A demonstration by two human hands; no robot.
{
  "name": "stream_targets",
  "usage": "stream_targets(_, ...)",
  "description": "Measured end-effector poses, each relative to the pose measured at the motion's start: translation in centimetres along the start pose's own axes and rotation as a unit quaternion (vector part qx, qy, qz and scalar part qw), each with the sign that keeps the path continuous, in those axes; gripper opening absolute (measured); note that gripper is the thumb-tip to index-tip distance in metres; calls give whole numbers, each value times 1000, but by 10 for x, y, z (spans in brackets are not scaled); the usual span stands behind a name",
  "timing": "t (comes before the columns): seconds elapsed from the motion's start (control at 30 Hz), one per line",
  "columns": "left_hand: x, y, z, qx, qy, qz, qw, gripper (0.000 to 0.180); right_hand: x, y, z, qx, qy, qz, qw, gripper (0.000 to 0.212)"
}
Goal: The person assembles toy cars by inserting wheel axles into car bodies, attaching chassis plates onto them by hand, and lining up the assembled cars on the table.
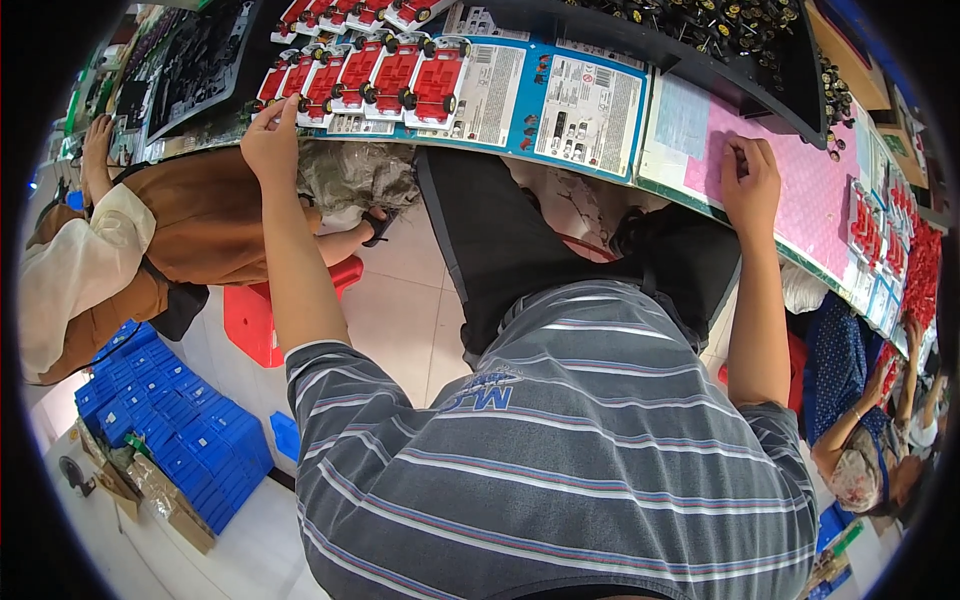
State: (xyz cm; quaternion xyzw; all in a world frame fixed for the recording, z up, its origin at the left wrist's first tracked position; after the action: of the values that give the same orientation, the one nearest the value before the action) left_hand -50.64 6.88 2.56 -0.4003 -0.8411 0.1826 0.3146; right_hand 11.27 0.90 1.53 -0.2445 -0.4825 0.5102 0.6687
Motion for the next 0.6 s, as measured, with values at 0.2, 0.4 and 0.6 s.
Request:
stream_targets(0.2,-5,-6,-14,28,19,4,999,30,-1,-1,0,-3,-1,-1,1000,11)
stream_targets(0.4,-14,-16,-12,-14,1,-19,1000,29,-2,1,1,7,-3,-3,1000,11)
stream_targets(0.6,-32,-18,-1,-58,13,-33,998,30,0,1,-3,-7,-6,1,1000,11)
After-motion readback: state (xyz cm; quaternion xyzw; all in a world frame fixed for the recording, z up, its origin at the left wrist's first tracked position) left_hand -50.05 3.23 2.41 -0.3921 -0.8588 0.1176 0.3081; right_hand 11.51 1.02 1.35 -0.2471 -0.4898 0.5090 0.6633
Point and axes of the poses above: each hand's wrist, its own x-axis towards the middle knuckle, its own y-axis out of the palm, z = x × y, the point moved 2 cm from there along x, towards the middle knuckle, and after that the axes turned 5 degrees about -x, right-handed, at the moved point
